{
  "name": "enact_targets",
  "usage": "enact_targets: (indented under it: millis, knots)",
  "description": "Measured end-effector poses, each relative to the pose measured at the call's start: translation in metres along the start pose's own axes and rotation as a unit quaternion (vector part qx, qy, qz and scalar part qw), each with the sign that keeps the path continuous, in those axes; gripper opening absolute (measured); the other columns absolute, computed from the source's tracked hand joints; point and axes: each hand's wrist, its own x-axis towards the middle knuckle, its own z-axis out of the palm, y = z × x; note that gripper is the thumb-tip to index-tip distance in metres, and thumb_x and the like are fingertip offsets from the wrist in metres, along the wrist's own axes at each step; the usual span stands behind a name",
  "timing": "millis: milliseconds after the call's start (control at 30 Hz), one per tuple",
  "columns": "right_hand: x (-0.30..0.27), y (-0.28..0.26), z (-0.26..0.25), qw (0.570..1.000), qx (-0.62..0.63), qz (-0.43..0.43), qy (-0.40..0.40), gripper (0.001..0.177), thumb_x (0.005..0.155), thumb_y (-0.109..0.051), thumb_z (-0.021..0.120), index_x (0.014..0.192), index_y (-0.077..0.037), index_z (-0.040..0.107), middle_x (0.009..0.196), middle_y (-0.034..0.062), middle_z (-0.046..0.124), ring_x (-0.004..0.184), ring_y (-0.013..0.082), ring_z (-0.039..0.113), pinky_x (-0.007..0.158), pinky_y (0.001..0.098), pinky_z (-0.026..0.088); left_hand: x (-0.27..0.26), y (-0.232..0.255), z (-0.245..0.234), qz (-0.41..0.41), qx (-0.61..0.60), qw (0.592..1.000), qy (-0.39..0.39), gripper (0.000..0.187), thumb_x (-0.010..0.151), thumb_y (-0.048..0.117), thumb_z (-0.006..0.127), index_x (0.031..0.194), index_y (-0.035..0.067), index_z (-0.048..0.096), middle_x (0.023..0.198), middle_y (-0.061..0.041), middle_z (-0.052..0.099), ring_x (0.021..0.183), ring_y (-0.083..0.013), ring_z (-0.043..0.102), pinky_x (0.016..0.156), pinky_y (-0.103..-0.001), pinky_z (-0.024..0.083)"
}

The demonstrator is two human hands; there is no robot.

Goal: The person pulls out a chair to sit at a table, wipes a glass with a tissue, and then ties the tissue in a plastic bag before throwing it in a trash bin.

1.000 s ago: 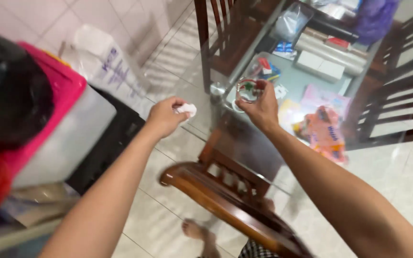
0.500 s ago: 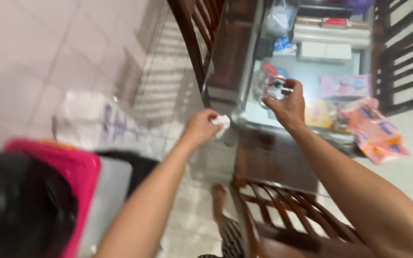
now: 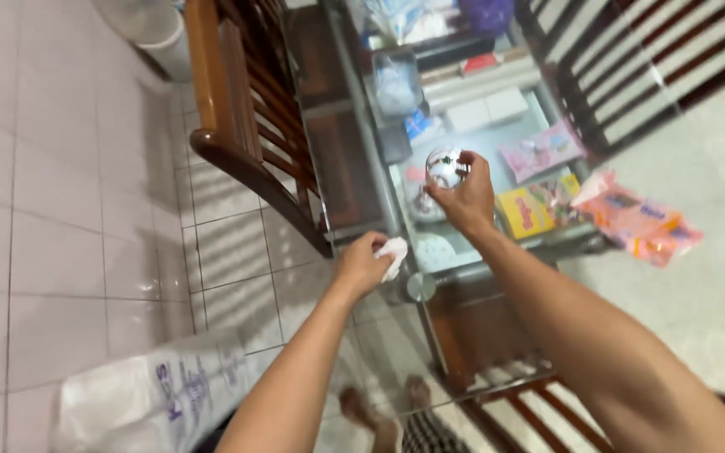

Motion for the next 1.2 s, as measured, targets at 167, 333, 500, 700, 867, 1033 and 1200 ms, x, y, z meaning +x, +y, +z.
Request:
enact_targets:
  millis: [167,333,500,700,867,1033,1200]
  knots:
    - [-0.003,-0.005,0.004,1.0,0.01,0.028,0.009,0.085,0.074,-0.028,0.093,0.137,0.002,0.046,0.129,0.0171,0.059,0.111,0.0285,0.064,0.093,0.0388,0.054,0.034,-0.015,0.03,0.027,-0.045,0.998,-0.016,0.037,0.081,0.023,0.077,0.115,0.009,0.071,0.109,-0.013,0.077,0.101,-0.0266,0.074,0.089,-0.036,0.056]
    - [0.005,-0.022,-0.002,0.997,0.001,0.073,-0.013,0.092,0.07,-0.034,0.092,0.14,0.002,0.044,0.132,0.017,0.058,0.117,0.0296,0.063,0.098,0.0401,0.052,0.071,-0.005,0.044,0.029,-0.027,0.997,-0.059,0.041,0.081,0.026,0.077,0.117,0.009,0.069,0.11,-0.014,0.076,0.103,-0.0303,0.073,0.09,-0.038,0.056]
    - [-0.003,-0.066,-0.025,0.988,-0.104,-0.092,0.068,0.102,0.076,-0.039,0.09,0.149,0.007,0.034,0.148,0.028,0.038,0.138,0.0454,0.039,0.115,0.0525,0.032,0.083,0.038,0.007,0.037,0.024,0.989,-0.144,0.05,0.085,0.033,0.076,0.126,0.008,0.064,0.121,-0.016,0.071,0.114,-0.0335,0.068,0.097,-0.042,0.052]
    - [0.005,-0.139,-0.014,0.981,-0.1,-0.15,0.07,0.078,0.082,-0.027,0.082,0.146,-0.002,0.045,0.157,0.0248,0.037,0.144,0.0436,0.037,0.118,0.052,0.031,0.088,0.079,-0.078,0.155,0.061,0.978,-0.128,0.052,0.089,0.031,0.071,0.133,0.006,0.059,0.136,-0.018,0.06,0.125,-0.0372,0.056,0.103,-0.044,0.045]
    - [0.046,-0.195,0.038,0.987,-0.072,-0.127,0.06,0.066,0.085,-0.023,0.079,0.143,-0.005,0.053,0.155,0.0236,0.038,0.141,0.0428,0.04,0.115,0.0508,0.037,0.11,0.104,-0.182,0.31,0.083,0.946,-0.033,0.05,0.084,0.015,0.068,0.131,-0.001,0.059,0.137,-0.019,0.061,0.127,-0.0387,0.057,0.107,-0.044,0.047]
    - [0.098,-0.238,0.116,0.996,0.075,-0.055,-0.004,0.049,0.097,-0.028,0.071,0.14,-0.008,0.059,0.136,0.0167,0.064,0.125,0.0329,0.066,0.107,0.0405,0.053,0.145,0.108,-0.304,0.367,0.142,0.918,0.049,0.021,0.095,0.019,0.069,0.112,0.007,0.07,0.133,-0.009,0.066,0.124,-0.0323,0.061,0.106,-0.044,0.05]
    - [0.114,-0.303,0.216,0.953,0.133,0.088,-0.256,0.083,0.09,-0.041,0.077,0.149,0.0,0.036,0.125,0.027,0.063,0.112,0.031,0.065,0.095,0.0401,0.05,0.188,0.062,-0.383,0.295,0.079,0.943,0.135,0.029,0.099,0.025,0.064,0.121,0.006,0.067,0.143,-0.013,0.057,0.13,-0.0342,0.055,0.102,-0.043,0.05]
